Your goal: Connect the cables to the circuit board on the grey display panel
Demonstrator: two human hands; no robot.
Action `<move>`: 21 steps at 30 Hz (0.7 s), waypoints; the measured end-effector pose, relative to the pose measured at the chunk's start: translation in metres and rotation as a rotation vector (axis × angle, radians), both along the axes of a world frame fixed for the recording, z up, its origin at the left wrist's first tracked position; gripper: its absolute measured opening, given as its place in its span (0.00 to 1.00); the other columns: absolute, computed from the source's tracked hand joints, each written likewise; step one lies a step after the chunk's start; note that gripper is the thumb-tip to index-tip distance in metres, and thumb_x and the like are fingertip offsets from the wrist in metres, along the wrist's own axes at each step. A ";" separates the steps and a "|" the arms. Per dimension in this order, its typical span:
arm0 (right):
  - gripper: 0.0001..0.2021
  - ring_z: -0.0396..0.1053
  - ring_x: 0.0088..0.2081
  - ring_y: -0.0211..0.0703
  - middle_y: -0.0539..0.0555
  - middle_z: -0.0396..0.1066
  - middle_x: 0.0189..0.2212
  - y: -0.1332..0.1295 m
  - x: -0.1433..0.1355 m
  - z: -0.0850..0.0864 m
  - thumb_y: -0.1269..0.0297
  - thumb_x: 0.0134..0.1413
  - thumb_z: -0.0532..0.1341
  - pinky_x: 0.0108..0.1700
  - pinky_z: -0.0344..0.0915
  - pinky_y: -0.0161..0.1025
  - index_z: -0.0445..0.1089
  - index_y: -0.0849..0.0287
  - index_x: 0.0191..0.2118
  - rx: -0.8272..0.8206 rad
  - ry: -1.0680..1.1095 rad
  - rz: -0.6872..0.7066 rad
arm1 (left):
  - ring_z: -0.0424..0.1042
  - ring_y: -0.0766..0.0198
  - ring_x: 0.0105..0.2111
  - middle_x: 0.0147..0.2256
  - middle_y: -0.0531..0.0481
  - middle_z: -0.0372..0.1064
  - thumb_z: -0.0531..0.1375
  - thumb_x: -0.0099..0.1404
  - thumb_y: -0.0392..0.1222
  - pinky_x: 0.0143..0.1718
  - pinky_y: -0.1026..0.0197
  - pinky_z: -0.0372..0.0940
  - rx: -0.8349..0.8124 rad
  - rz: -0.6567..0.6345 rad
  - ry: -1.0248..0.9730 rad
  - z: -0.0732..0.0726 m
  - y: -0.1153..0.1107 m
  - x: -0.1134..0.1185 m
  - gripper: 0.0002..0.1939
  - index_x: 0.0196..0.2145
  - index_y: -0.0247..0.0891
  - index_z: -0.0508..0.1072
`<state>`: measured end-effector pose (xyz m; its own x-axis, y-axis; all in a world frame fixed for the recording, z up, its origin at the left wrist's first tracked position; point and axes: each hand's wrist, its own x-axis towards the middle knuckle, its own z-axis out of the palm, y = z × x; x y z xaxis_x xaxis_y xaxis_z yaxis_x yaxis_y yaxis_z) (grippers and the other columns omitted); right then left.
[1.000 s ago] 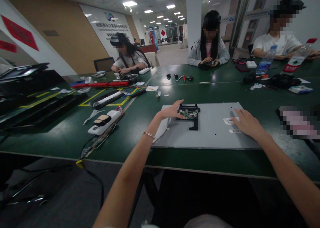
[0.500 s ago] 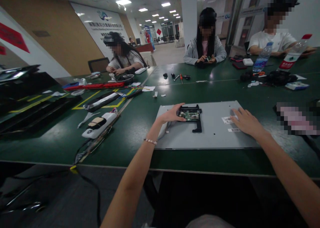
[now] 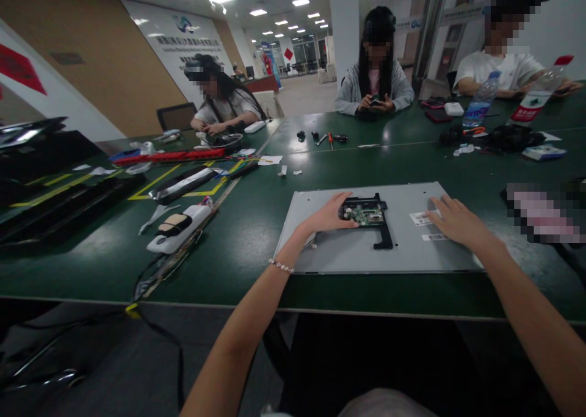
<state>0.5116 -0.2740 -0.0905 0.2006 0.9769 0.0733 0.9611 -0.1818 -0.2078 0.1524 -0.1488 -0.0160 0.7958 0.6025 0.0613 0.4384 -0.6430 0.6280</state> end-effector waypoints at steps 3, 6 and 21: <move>0.36 0.52 0.65 0.69 0.68 0.52 0.66 0.000 0.002 0.001 0.42 0.63 0.42 0.61 0.55 0.64 0.56 0.62 0.66 -0.013 0.005 0.004 | 0.48 0.45 0.66 0.67 0.36 0.44 0.65 0.55 0.60 0.67 0.45 0.45 0.011 -0.012 0.000 -0.002 -0.002 0.003 0.51 0.68 0.38 0.48; 0.36 0.52 0.65 0.69 0.69 0.52 0.66 -0.002 0.003 0.002 0.42 0.63 0.41 0.61 0.55 0.64 0.56 0.63 0.66 -0.009 0.014 0.008 | 0.47 0.44 0.66 0.67 0.36 0.43 0.64 0.56 0.60 0.67 0.45 0.45 0.011 -0.017 0.000 -0.003 -0.005 0.005 0.51 0.68 0.37 0.48; 0.36 0.47 0.67 0.66 0.62 0.56 0.66 -0.003 0.002 0.006 0.42 0.61 0.46 0.64 0.51 0.66 0.52 0.59 0.68 0.080 0.091 -0.016 | 0.42 0.44 0.68 0.70 0.38 0.32 0.65 0.57 0.60 0.68 0.45 0.43 -0.103 -0.031 -0.024 0.005 -0.003 -0.002 0.57 0.71 0.39 0.35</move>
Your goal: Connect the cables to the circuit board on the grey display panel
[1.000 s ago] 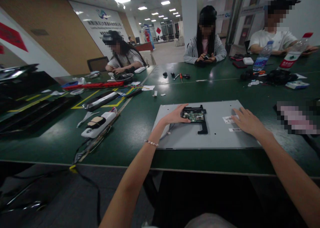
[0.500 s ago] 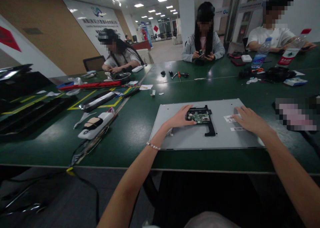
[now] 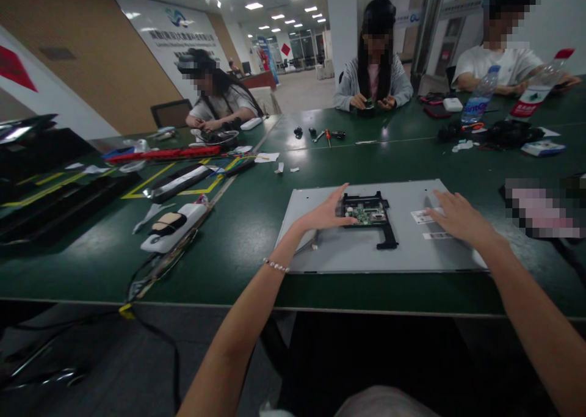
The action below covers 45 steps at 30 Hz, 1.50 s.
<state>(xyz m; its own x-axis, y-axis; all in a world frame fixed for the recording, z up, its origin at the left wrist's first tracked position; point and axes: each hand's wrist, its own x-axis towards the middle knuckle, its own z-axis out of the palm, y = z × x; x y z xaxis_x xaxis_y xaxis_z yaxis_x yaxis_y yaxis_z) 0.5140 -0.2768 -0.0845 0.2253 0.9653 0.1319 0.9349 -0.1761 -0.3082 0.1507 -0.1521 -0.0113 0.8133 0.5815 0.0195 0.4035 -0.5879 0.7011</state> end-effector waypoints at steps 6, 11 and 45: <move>0.37 0.43 0.69 0.60 0.61 0.49 0.68 0.006 -0.011 0.010 0.43 0.62 0.45 0.67 0.47 0.61 0.47 0.60 0.70 -0.015 0.052 0.181 | 0.42 0.44 0.68 0.70 0.38 0.34 0.69 0.52 0.54 0.67 0.43 0.43 -0.116 -0.070 -0.019 0.004 0.006 -0.010 0.63 0.71 0.42 0.33; 0.38 0.38 0.70 0.58 0.58 0.42 0.71 0.001 -0.027 0.010 0.39 0.61 0.47 0.68 0.44 0.57 0.48 0.56 0.70 -0.080 0.041 0.339 | 0.41 0.44 0.69 0.70 0.36 0.36 0.70 0.51 0.51 0.68 0.43 0.40 -0.113 -0.072 0.016 0.003 0.006 -0.011 0.62 0.71 0.39 0.34; 0.45 0.40 0.70 0.58 0.59 0.40 0.71 0.042 -0.083 0.054 0.37 0.55 0.57 0.68 0.45 0.58 0.42 0.52 0.71 -0.020 0.204 0.621 | 0.42 0.43 0.68 0.70 0.34 0.36 0.68 0.51 0.54 0.68 0.42 0.41 -0.020 -0.058 0.071 -0.005 0.004 -0.007 0.61 0.70 0.37 0.36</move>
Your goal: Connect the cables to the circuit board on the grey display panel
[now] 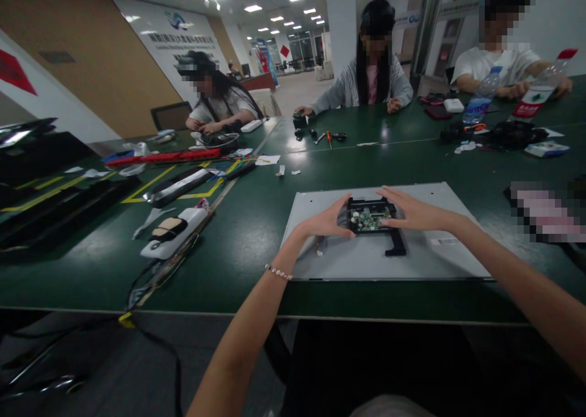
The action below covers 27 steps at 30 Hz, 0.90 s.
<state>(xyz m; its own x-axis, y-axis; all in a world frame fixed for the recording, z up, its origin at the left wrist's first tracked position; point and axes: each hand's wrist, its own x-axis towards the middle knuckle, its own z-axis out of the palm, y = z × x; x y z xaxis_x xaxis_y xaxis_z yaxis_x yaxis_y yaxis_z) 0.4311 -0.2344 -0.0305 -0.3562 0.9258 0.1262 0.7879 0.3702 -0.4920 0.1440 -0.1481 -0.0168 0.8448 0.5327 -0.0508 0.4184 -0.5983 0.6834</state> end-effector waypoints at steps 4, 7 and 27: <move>0.43 0.42 0.70 0.58 0.56 0.39 0.71 0.005 -0.004 -0.017 0.38 0.55 0.57 0.67 0.47 0.60 0.41 0.46 0.71 0.000 0.089 0.002 | 0.42 0.44 0.68 0.70 0.36 0.34 0.67 0.51 0.56 0.68 0.43 0.42 0.030 -0.027 0.087 0.010 -0.003 -0.004 0.62 0.71 0.37 0.34; 0.41 0.45 0.69 0.59 0.54 0.40 0.71 0.003 -0.002 -0.025 0.39 0.57 0.56 0.67 0.48 0.61 0.41 0.43 0.71 -0.012 0.107 -0.014 | 0.39 0.47 0.69 0.70 0.39 0.34 0.66 0.53 0.58 0.69 0.47 0.42 0.105 -0.058 0.200 0.026 0.003 -0.020 0.59 0.70 0.37 0.38; 0.40 0.50 0.67 0.61 0.55 0.43 0.71 0.001 -0.002 -0.025 0.44 0.58 0.58 0.64 0.55 0.62 0.39 0.41 0.71 0.046 0.084 -0.018 | 0.68 0.52 0.51 0.51 0.38 0.69 0.54 0.67 0.40 0.52 0.54 0.64 0.579 0.842 0.504 0.006 0.190 -0.041 0.15 0.48 0.35 0.73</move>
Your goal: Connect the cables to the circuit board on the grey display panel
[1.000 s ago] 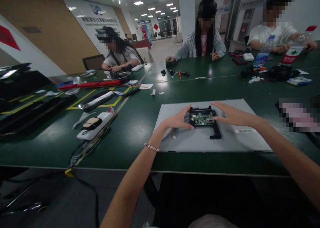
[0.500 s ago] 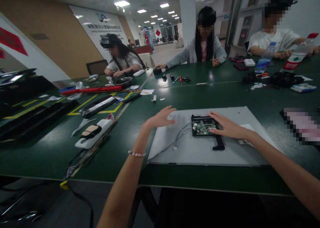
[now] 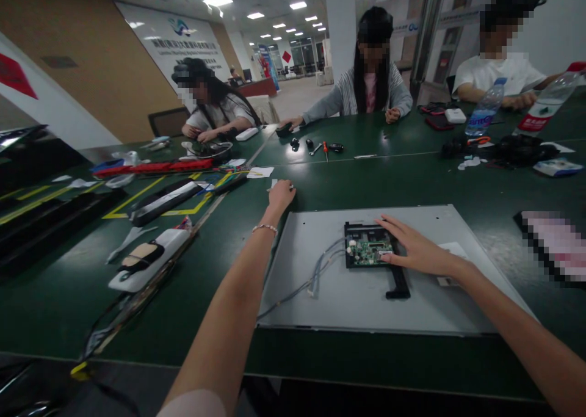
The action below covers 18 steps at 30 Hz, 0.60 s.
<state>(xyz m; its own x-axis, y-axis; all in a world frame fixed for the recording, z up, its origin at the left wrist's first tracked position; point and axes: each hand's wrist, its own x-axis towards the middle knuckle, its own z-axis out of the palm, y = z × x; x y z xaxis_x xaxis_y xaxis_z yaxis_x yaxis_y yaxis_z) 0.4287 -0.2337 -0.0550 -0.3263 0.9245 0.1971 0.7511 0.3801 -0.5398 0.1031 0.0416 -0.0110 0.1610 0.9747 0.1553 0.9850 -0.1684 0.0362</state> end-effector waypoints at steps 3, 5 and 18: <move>0.40 0.49 0.67 0.60 0.55 0.44 0.70 0.001 -0.001 0.001 0.44 0.58 0.58 0.65 0.54 0.60 0.39 0.42 0.71 0.006 -0.003 -0.004 | 0.69 0.51 0.49 0.48 0.37 0.70 0.53 0.68 0.38 0.50 0.54 0.65 0.013 0.035 0.022 0.002 0.009 0.001 0.13 0.44 0.34 0.74; 0.41 0.49 0.67 0.60 0.54 0.43 0.71 0.002 -0.001 0.001 0.43 0.58 0.58 0.65 0.55 0.60 0.39 0.41 0.71 0.011 -0.002 -0.005 | 0.70 0.52 0.48 0.47 0.37 0.70 0.51 0.68 0.35 0.49 0.55 0.65 0.022 0.033 0.035 0.002 0.012 0.000 0.13 0.43 0.34 0.74; 0.41 0.50 0.67 0.60 0.56 0.44 0.70 0.003 -0.002 0.001 0.43 0.57 0.58 0.65 0.54 0.60 0.40 0.43 0.71 0.026 0.002 0.001 | 0.71 0.49 0.48 0.46 0.34 0.73 0.55 0.67 0.42 0.49 0.54 0.65 0.027 0.021 0.161 0.010 0.010 0.009 0.14 0.43 0.31 0.76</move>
